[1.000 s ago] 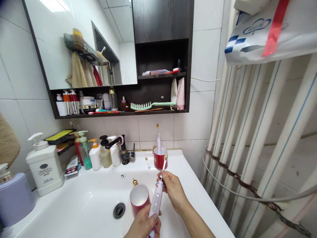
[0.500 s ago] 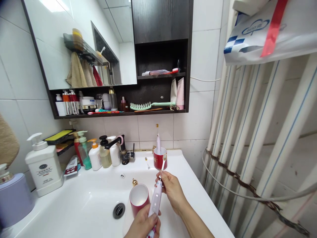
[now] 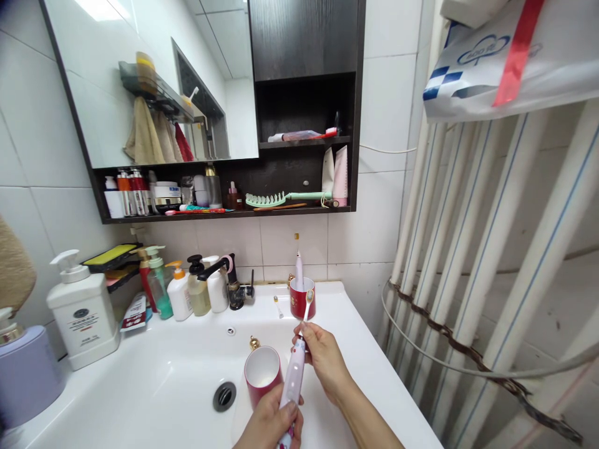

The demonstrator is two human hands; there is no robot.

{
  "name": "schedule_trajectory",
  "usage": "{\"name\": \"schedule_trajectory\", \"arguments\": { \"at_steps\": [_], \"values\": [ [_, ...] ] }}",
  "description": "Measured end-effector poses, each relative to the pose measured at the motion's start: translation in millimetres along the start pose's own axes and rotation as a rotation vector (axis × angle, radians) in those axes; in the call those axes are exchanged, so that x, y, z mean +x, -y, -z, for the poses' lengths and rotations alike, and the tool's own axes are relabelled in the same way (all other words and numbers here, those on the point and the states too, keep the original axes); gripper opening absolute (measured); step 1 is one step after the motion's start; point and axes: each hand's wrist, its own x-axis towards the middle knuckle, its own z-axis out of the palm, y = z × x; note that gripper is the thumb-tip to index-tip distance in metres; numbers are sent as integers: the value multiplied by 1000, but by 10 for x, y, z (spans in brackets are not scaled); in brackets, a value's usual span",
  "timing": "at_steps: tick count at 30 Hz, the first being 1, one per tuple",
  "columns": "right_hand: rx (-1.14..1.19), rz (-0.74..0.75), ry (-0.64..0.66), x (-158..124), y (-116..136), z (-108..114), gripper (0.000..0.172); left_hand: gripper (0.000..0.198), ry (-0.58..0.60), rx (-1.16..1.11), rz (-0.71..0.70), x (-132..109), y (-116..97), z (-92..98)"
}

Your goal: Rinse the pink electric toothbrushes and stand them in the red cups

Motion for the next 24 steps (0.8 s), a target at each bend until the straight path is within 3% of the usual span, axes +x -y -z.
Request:
{"name": "schedule_trajectory", "arguments": {
  "at_steps": [10,15,24],
  "values": [
    [20,83,-91,23,9,41,18,43,8,71,78,-25,-48,-8],
    [10,53,-63,14,29,39,18,33,-36,112,74,-33,-36,-27],
    [11,48,-42,-7,24,31,17,34,-46,97,45,-36,-15,-43]
  ]
}}
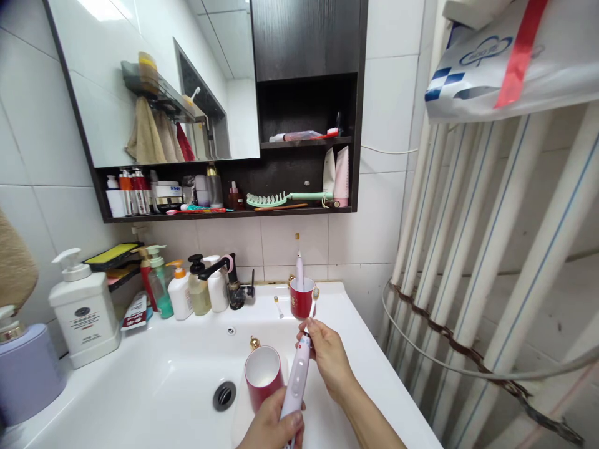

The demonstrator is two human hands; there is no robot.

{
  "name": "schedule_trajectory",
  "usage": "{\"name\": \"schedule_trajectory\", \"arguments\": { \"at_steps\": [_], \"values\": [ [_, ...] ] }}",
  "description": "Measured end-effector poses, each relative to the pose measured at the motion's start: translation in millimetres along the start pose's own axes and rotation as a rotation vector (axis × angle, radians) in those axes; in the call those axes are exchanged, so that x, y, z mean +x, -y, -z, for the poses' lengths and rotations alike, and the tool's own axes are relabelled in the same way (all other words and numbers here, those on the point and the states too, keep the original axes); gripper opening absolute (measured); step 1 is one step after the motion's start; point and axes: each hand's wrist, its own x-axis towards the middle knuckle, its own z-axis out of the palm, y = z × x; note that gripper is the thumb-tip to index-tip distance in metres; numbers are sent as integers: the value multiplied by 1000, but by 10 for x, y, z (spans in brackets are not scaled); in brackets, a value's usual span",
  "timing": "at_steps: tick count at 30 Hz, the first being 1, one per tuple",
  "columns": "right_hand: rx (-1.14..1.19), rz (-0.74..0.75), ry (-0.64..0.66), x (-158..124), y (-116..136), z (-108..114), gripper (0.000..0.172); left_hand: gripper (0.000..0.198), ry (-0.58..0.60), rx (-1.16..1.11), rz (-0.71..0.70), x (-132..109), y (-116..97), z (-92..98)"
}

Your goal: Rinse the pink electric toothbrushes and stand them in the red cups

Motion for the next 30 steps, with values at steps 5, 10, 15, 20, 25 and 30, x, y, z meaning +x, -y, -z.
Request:
{"name": "schedule_trajectory", "arguments": {
  "at_steps": [5,10,15,20,25,30],
  "values": [
    [-4,-6,6,1,5,-9,18,32,-20,7,0,5,8,-6],
    [-8,-15,1,0,-2,-15,18,31,-33,6,11,7,1,-9],
    [-12,-10,4,10,-19,-4,18,29,-39,-3,16,10,-1,-12],
    [-22,-10,5,3,-21,-7,18,34,-29,-2,-9,20,18,-5],
    [-32,-12,14,2,4,-21,18,35,-33,15,-5,17,10,-3],
    [-52,-8,40,6,-4,-18,19,36,-35,38,-23,16,8,-3]
  ]
}}
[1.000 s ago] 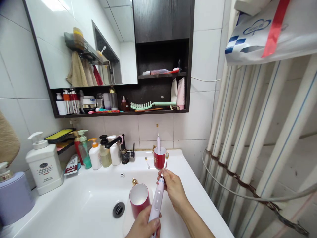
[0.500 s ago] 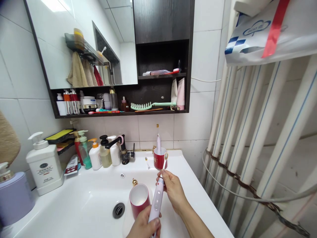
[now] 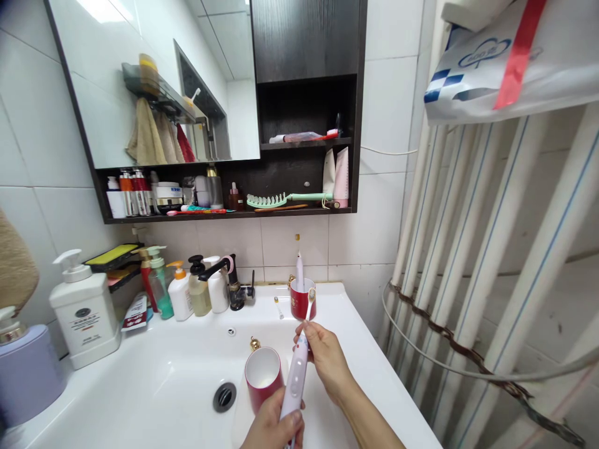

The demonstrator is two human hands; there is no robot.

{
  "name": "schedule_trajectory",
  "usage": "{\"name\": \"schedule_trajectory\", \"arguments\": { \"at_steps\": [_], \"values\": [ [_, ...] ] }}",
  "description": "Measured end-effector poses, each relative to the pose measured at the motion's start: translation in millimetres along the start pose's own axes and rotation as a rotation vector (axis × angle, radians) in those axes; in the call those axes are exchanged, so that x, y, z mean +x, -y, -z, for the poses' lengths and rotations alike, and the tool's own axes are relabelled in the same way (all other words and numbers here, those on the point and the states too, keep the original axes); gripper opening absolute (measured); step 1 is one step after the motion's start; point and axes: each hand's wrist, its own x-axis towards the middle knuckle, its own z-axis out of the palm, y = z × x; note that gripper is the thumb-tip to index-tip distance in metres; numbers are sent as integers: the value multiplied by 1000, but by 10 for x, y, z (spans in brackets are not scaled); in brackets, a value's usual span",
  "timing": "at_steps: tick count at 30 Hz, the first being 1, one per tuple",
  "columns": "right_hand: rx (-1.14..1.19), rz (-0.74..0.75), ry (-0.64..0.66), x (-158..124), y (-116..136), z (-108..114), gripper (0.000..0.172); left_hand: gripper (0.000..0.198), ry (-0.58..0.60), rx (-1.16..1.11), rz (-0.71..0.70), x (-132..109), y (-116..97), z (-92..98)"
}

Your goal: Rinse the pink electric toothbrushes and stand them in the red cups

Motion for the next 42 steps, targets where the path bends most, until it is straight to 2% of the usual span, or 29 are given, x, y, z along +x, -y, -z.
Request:
{"name": "schedule_trajectory", "arguments": {
  "at_steps": [8,12,18,22,27,33,36,39,42],
  "values": [
    [-15,-3,-11,7,-4,-16,21,29,-39,19,20,7,-7,3],
    [-20,-1,-16,3,-14,-20,22,28,-17,4,20,3,-9,-2],
    [-126,77,-124,33,-90,-15,26,21,-165,167,48,11,44,4],
    [-124,51,-122,46,-103,-16,27,21,-131,167,51,15,56,11],
    [-110,67,-137,13,-72,-37,26,20,-166,183,42,13,54,17],
    [-130,87,-153,19,-90,-24,28,19,-58,83,44,4,34,-3],
    [-154,108,-183,30,-111,-25,29,16,-130,140,41,3,43,-8],
    [-162,98,-148,-8,-127,-78,30,18,-200,168,5,-5,12,-12],
    [-208,76,21,-80,-138,-170,29,24,-250,132,-36,-26,-110,5]
  ]
}}
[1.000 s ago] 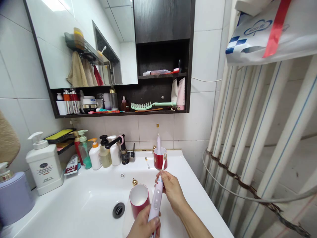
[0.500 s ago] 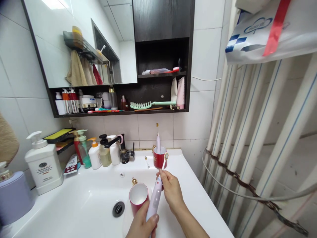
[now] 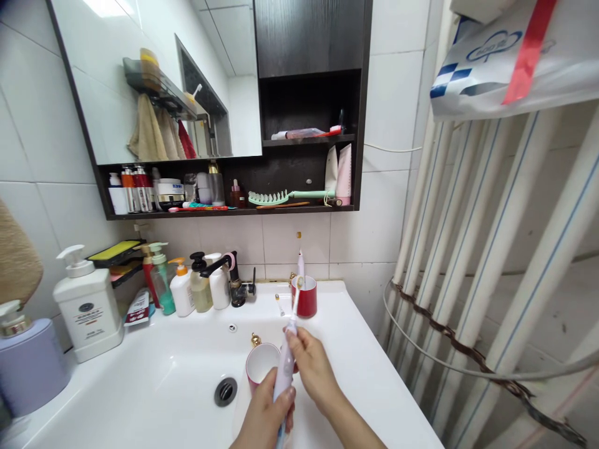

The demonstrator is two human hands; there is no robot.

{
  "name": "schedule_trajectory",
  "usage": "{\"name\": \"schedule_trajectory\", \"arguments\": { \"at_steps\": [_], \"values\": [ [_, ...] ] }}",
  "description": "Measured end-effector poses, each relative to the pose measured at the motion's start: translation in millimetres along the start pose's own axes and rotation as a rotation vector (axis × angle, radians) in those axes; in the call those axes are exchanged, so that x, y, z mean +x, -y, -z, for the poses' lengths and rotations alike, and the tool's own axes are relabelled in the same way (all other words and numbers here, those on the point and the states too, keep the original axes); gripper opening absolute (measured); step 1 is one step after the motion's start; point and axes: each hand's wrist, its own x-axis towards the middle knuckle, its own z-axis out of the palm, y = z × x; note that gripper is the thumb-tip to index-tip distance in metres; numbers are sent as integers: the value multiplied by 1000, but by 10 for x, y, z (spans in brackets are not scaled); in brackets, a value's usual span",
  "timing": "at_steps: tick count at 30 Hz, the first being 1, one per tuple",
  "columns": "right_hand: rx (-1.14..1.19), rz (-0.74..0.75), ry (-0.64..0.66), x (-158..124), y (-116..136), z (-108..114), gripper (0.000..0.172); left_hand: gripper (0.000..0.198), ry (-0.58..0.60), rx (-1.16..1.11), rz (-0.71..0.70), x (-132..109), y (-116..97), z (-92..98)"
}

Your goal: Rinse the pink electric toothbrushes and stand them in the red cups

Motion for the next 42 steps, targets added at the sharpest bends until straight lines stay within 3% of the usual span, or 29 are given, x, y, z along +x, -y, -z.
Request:
{"name": "schedule_trajectory", "arguments": {
  "at_steps": [3,6,9,15,21,25,30,36,42],
  "values": [
    [-52,86,72,-7,43,-76,24,25,-85,86,-107,7,-135,116],
    [-73,162,-87,118,99,-126,23,25,-242,336,-225,37,-172,297],
    [-141,220,-157,293,65,-189,23,28,-371,630,-205,56,-104,439],
    [-465,221,-31,363,-303,-340,22,31,-158,1128,-108,53,23,442],
    [-477,198,-53,293,-409,-305,24,27,-78,1211,-119,96,1,344],
    [-450,191,-46,251,-355,-93,24,23,-34,1237,-209,114,-126,199],
    [-495,206,-149,261,-171,353,26,24,17,1228,-376,281,-396,-100],
    [-673,157,-325,528,1,883,29,22,109,1230,-504,732,-589,-452],
    [-771,111,-420,901,-72,1205,30,18,135,1264,-481,1224,-604,-654]
  ]
}}
